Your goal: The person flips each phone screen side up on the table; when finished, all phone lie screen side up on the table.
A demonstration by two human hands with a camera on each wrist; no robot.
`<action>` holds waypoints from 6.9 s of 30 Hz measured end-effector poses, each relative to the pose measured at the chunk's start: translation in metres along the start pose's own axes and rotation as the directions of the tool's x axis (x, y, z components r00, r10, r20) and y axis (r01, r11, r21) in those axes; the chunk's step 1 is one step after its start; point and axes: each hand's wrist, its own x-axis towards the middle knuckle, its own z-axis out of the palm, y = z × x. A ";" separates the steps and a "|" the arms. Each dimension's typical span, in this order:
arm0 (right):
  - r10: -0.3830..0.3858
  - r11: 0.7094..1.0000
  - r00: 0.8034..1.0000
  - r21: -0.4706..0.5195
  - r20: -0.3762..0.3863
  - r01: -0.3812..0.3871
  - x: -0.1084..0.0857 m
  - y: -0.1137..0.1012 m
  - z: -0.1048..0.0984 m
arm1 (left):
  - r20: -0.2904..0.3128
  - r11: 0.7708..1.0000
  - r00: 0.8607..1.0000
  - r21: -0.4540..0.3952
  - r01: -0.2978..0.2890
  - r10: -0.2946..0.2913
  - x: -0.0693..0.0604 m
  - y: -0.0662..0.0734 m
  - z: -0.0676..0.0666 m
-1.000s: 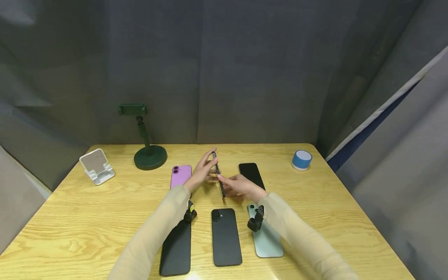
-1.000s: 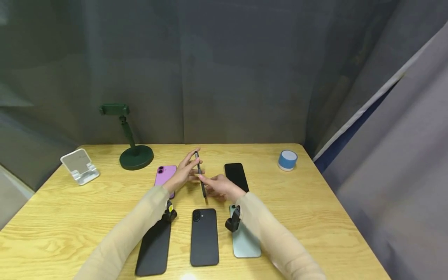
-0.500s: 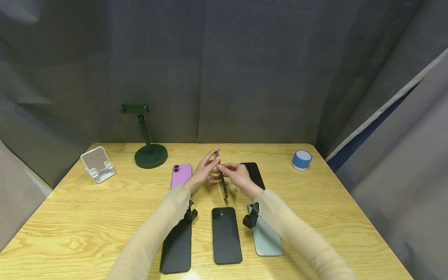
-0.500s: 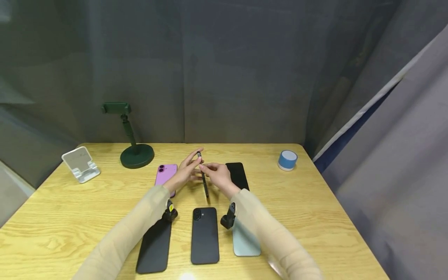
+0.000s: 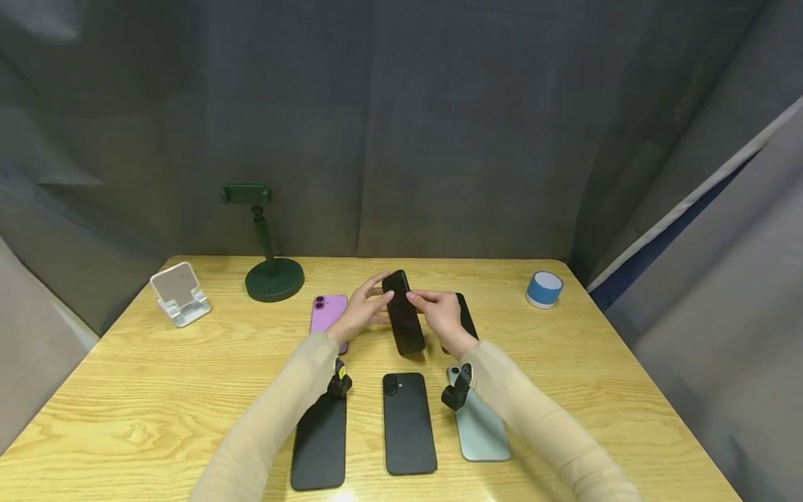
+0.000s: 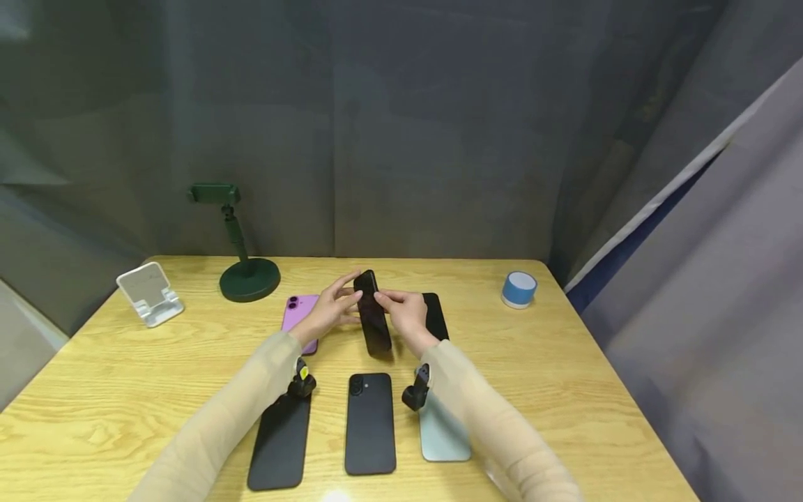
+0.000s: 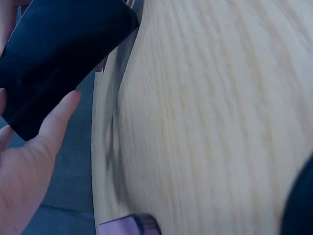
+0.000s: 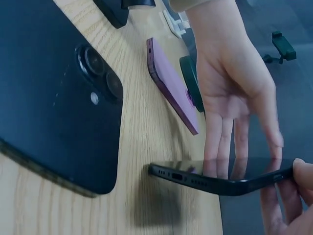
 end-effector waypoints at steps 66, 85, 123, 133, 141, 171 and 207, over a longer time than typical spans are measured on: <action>-0.031 0.928 0.985 -0.361 0.168 0.091 0.020 0.040 0.005 | -0.286 0.958 0.956 0.251 0.141 -0.066 -0.002 -0.016 -0.002; 0.026 0.923 0.981 -0.381 0.191 0.049 0.022 0.041 0.010 | -0.256 0.954 0.954 0.211 0.213 -0.157 -0.008 -0.016 0.000; 0.077 0.957 0.973 -0.291 0.220 -0.010 0.016 0.036 0.012 | -0.300 0.832 0.952 0.511 0.216 -0.063 -0.004 -0.014 0.000; 0.081 0.953 0.974 -0.302 0.212 -0.013 0.017 0.037 0.013 | -0.291 0.820 0.955 0.531 0.213 -0.060 -0.004 -0.014 0.000; 0.085 0.954 0.972 -0.299 0.221 -0.015 0.017 0.035 0.013 | -0.294 0.816 0.954 0.535 0.218 -0.062 -0.004 -0.012 0.001; 0.038 0.952 0.970 -0.304 0.239 0.037 0.014 0.024 0.007 | -0.288 0.883 0.952 0.415 0.218 -0.100 -0.013 0.015 -0.014; 0.185 0.911 0.771 0.187 0.609 -0.367 -0.035 0.014 0.091 | -0.384 0.699 0.923 0.654 0.290 -0.024 -0.022 -0.002 -0.110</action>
